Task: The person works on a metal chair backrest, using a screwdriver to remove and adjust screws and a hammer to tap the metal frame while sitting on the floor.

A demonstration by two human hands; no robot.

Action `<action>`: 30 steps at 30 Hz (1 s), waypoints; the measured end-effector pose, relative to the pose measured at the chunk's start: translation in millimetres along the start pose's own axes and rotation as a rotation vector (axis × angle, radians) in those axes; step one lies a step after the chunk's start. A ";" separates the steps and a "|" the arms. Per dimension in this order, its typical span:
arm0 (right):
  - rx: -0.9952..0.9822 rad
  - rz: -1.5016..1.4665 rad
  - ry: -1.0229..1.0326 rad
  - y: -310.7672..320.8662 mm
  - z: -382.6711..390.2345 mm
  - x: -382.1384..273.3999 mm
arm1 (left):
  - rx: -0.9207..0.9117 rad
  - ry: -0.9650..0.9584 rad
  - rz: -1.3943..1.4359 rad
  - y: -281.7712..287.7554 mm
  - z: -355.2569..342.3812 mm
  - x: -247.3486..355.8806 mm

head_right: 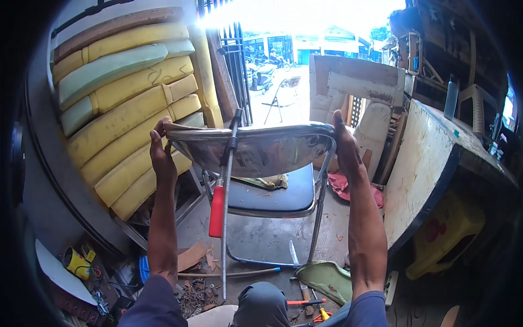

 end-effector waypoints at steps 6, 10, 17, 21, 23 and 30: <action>0.050 -0.116 0.006 -11.5 -1.7 -12.8 | 0.122 0.195 0.006 7.8 -8.5 -50.5; 0.011 -0.113 0.023 -14.5 -1.4 -15.1 | 0.162 0.234 0.095 0.9 -0.7 -40.2; 0.097 -0.141 0.098 -10.2 -1.4 2.6 | -0.118 0.317 0.304 11.9 -27.7 -92.7; 0.150 -0.152 0.123 -15.7 4.4 -6.5 | -0.182 0.492 0.544 12.0 -38.0 -109.4; 0.063 -0.179 0.115 -16.1 2.4 -10.1 | -0.171 0.500 0.630 16.4 -38.1 -116.5; -0.011 -0.166 0.227 -22.8 11.7 -13.3 | 0.004 0.391 0.628 20.0 -32.0 -114.2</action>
Point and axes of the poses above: each hand's wrist, its own z-axis away from the middle knuckle, its own y-axis out of the back of the hand, x = y × z, the point moved 6 cm from there along -z, towards the middle knuckle, and after that the axes turned 6 degrees about y, right-handed, at the moved point
